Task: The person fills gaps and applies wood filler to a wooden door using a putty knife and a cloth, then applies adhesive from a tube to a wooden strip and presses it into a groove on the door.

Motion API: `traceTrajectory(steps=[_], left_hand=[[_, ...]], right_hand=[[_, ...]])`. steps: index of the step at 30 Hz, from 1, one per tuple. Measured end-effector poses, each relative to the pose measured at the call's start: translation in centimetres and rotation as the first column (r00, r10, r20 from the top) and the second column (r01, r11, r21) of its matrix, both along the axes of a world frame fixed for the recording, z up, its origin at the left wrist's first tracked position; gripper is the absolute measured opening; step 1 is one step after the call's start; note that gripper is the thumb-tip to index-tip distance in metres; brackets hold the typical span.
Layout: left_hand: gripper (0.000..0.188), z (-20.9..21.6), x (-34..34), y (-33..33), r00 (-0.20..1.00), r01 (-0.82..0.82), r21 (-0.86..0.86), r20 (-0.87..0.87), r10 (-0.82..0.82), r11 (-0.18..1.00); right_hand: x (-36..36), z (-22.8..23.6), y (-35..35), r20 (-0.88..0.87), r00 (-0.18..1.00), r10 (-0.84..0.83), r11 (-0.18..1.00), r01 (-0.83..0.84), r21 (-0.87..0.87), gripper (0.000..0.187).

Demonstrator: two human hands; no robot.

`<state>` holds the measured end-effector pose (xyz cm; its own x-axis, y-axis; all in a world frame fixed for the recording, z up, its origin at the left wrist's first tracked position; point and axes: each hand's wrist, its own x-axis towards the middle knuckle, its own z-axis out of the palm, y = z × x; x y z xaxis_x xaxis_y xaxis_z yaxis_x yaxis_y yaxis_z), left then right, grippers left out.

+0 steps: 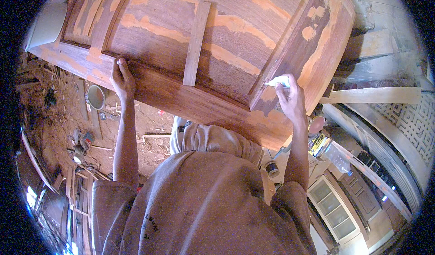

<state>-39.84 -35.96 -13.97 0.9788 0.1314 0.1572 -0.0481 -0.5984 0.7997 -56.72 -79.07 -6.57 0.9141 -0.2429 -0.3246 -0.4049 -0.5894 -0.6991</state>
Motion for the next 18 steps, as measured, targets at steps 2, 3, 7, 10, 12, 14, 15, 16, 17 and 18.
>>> traceTrajectory(steps=[2, 3, 7, 10, 12, 14, 15, 16, 17, 18], left_hand=[[0.035, 0.0, -0.05, -0.1, 1.0, -0.005, -0.011, -0.007, 0.005, 1.0], [0.035, -0.02, -0.07, -0.11, 1.0, -0.011, -0.022, -0.014, 0.01, 1.0], [0.035, -0.15, -0.03, 0.11, 0.999, -0.013, -0.008, -0.042, 0.013, 1.0], [0.035, 0.05, -0.02, 0.0, 0.999, -0.011, 0.001, -0.033, 0.011, 1.0], [0.035, 0.14, -0.06, 0.01, 0.998, -0.014, 0.009, -0.06, 0.015, 1.0], [0.035, 0.13, -0.07, -0.02, 0.998, -0.016, 0.008, -0.055, 0.016, 1.0], [0.035, 0.13, -0.07, -0.02, 0.999, -0.018, 0.007, -0.05, 0.018, 1.0], [0.035, -0.01, -0.06, 0.08, 0.999, -0.018, 0.007, -0.05, 0.019, 1.0], [0.032, -0.19, -0.01, 0.19, 1.0, -0.013, 0.015, -0.023, 0.013, 1.0], [0.03, -0.32, 0.02, 0.26, 1.0, -0.007, 0.023, 0.005, 0.007, 1.0]], right_hand=[[0.09, 0.32, 0.0, -0.027, 1.0, 0.002, 1.0, -0.002, 0.0, 0.015], [0.13, 0.44, 0.01, -0.055, 0.998, 0.004, 1.0, -0.004, -0.001, 0.017], [-0.01, 0.06, -0.2, -0.05, 0.999, 0.0, 1.0, 0.0, 0.001, 0.016], [-0.14, -0.38, -0.28, 0.004, 1.0, -0.024, 1.0, 0.024, 0.002, 0.015], [-0.17, -0.49, -0.34, 0.007, 1.0, -0.021, 1.0, 0.021, -0.006, 0.015], [0.03, -0.06, -0.23, -0.021, 1.0, -0.012, 1.0, 0.012, -0.008, 0.016], [0.11, 0.09, -0.19, -0.049, 0.999, -0.003, 1.0, 0.003, -0.009, 0.016], [0.11, 0.06, -0.2, -0.049, 0.999, -0.003, 1.0, 0.002, -0.009, 0.016], [0.07, 0.03, -0.25, -0.046, 0.999, -0.001, 1.0, 0.0, -0.007, 0.016], [0.02, -0.03, -0.28, -0.043, 0.999, 0.001, 1.0, -0.002, -0.005, 0.016]])
